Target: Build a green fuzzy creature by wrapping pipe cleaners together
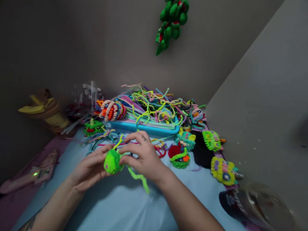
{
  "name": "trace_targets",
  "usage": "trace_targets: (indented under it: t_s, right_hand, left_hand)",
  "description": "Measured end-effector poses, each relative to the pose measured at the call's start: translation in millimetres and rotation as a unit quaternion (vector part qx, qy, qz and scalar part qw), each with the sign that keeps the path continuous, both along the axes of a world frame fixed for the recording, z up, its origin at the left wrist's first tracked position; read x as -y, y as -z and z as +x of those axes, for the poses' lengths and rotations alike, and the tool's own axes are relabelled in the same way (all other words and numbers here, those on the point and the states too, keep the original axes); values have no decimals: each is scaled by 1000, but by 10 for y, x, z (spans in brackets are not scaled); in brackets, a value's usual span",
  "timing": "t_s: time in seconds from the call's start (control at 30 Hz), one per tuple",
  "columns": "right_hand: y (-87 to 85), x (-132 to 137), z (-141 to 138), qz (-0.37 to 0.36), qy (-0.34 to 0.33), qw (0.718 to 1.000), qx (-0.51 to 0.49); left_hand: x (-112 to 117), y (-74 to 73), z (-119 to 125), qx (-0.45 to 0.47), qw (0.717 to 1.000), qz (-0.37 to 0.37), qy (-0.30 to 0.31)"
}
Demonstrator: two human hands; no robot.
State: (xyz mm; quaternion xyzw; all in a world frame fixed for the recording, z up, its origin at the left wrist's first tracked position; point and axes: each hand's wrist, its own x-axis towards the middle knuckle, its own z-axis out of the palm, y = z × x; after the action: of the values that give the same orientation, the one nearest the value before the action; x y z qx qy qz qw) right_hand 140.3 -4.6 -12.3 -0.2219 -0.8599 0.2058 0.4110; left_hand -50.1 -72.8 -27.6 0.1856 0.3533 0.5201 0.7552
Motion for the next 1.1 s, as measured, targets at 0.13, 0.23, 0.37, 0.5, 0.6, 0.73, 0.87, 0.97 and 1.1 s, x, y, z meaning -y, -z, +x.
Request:
trace_targets:
  t_s: [0.13,0.23,0.37,0.5,0.6,0.73,0.87,0.97,1.1]
  right_hand:
    - [-39,-13,51,56,-46,995,71]
    - [-62,-15,63,53,-71,992,88]
    - [-49,-8,33,20,-64,996,52]
    - [-53,8,13,23,-60,997,37]
    - [-78,14,18,26,-70,996,43]
    - [-100,31,17,-5,-81,995,64]
    - [-93,66,-15,-45,-78,994,59]
    - [-65,52,-20,-71,-50,996,20]
    - [-21,-39,35,-118,26,991,-59]
  left_hand:
    - [1,17,3,-10,1000,2,22]
    - [8,25,4,-7,999,6,40]
    - [13,23,-4,-10,999,12,32]
    - [4,24,-11,-9,999,18,29]
    - [-2,29,-11,-8,999,15,30]
    - [3,35,-4,-6,1000,11,26]
    - [13,26,7,-5,999,18,28]
    - [5,12,5,2,1000,15,6]
    - [-35,1,-28,36,997,9,-60]
